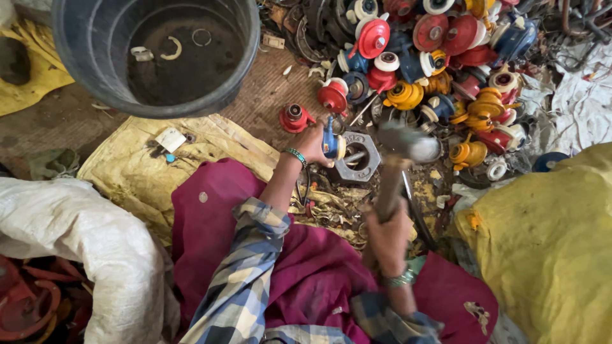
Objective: The person sits on the floor and uses a hammer and a metal block to strike and separate components of colorful ceramic insulators. They repeatedly pick up insulators, position them on the block, and strike them to break off parts, which are then placed into a nearby bucket.
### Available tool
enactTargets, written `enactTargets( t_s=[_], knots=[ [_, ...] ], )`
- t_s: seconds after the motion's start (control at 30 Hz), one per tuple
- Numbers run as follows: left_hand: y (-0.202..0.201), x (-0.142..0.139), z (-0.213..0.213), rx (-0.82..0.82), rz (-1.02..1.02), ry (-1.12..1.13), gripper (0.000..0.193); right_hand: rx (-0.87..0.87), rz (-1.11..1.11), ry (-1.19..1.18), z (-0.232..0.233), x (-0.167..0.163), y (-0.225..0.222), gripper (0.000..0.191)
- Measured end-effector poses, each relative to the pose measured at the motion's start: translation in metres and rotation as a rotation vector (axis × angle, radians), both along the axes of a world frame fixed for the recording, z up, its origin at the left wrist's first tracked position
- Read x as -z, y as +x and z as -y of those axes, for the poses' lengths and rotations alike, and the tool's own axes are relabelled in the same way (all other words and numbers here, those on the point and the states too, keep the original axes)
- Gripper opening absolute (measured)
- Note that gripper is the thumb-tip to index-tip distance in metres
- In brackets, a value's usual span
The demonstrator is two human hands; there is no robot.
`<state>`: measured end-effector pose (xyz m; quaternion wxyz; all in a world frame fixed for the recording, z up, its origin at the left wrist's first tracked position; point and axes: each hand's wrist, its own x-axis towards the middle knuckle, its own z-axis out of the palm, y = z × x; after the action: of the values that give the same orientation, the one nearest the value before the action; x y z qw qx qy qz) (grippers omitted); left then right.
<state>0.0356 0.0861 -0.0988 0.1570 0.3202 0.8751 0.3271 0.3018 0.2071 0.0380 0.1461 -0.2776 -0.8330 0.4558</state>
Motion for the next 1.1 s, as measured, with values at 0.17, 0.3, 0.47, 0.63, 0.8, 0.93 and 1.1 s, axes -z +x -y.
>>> enactTargets(
  t_s=[0.17, 0.3, 0.47, 0.63, 0.8, 0.93, 1.1],
  knots=[
    [-0.001, -0.011, 0.003, -0.013, -0.038, -0.104, 0.108, -0.103, -0.516, 0.186, -0.011, -0.064, 0.001, 0.038],
    [-0.003, -0.002, -0.002, -0.044, -0.012, -0.158, 0.109, -0.089, -0.629, 0.4, -0.032, -0.042, -0.004, 0.048],
    [0.006, 0.006, -0.005, -0.019, -0.009, -0.128, 0.114, -0.188, 0.213, 0.344, -0.029, 0.083, -0.026, 0.045],
    [0.012, -0.006, 0.006, 0.025, 0.052, -0.083, 0.102, -0.151, 0.154, 0.14, -0.026, 0.096, -0.018, 0.047],
    [0.006, -0.018, 0.002, -0.048, 0.029, -0.09, 0.115, -0.012, 0.101, 0.243, -0.023, -0.009, 0.0, 0.045],
    [0.004, -0.022, -0.007, -0.076, 0.041, -0.116, 0.11, 0.05, -0.35, 0.223, -0.037, -0.062, 0.005, 0.049],
    [0.003, -0.012, -0.006, -0.082, 0.044, -0.141, 0.107, 0.111, -0.198, 0.635, -0.05, 0.004, -0.011, 0.032]
  ],
)
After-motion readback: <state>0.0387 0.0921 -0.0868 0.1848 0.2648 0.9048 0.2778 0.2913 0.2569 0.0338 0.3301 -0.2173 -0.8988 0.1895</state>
